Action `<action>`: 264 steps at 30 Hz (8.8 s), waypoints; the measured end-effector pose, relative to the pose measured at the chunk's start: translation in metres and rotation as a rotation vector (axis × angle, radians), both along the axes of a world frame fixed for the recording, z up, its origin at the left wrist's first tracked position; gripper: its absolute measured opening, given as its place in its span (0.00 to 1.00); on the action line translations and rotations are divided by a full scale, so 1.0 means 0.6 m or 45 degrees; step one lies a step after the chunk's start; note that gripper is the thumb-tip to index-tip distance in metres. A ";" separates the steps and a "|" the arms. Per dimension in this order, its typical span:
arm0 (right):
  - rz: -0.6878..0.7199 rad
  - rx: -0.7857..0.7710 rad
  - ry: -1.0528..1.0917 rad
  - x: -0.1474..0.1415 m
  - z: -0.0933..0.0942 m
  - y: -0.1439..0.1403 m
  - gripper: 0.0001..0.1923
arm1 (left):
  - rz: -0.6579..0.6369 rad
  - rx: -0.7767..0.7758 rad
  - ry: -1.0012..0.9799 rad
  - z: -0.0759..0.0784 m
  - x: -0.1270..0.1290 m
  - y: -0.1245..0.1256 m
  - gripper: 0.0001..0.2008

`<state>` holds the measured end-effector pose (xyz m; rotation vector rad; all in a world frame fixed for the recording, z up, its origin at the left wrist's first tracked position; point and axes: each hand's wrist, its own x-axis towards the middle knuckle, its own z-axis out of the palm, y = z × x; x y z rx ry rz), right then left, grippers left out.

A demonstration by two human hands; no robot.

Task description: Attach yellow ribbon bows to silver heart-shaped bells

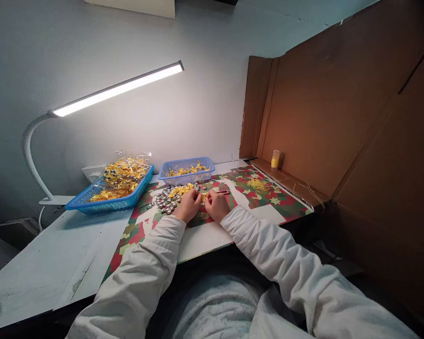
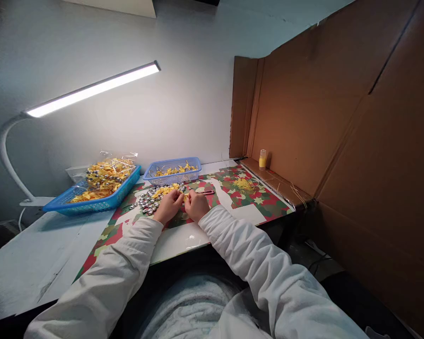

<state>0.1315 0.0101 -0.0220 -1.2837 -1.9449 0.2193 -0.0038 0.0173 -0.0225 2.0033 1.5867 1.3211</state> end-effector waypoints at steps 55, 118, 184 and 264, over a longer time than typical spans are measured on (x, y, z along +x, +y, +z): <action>0.241 -0.166 0.557 0.022 -0.013 0.037 0.11 | -0.225 -0.319 -0.793 0.010 0.001 -0.005 0.28; 0.414 -0.382 0.803 0.029 0.008 0.028 0.04 | -0.297 -0.485 -0.592 0.003 -0.006 -0.003 0.19; -0.370 -0.372 -0.194 0.065 0.022 0.040 0.15 | -0.292 -0.399 -0.493 0.006 -0.006 -0.003 0.21; -0.342 -0.238 -0.120 0.066 0.020 0.032 0.18 | -0.400 -0.389 -0.635 0.000 -0.004 -0.004 0.33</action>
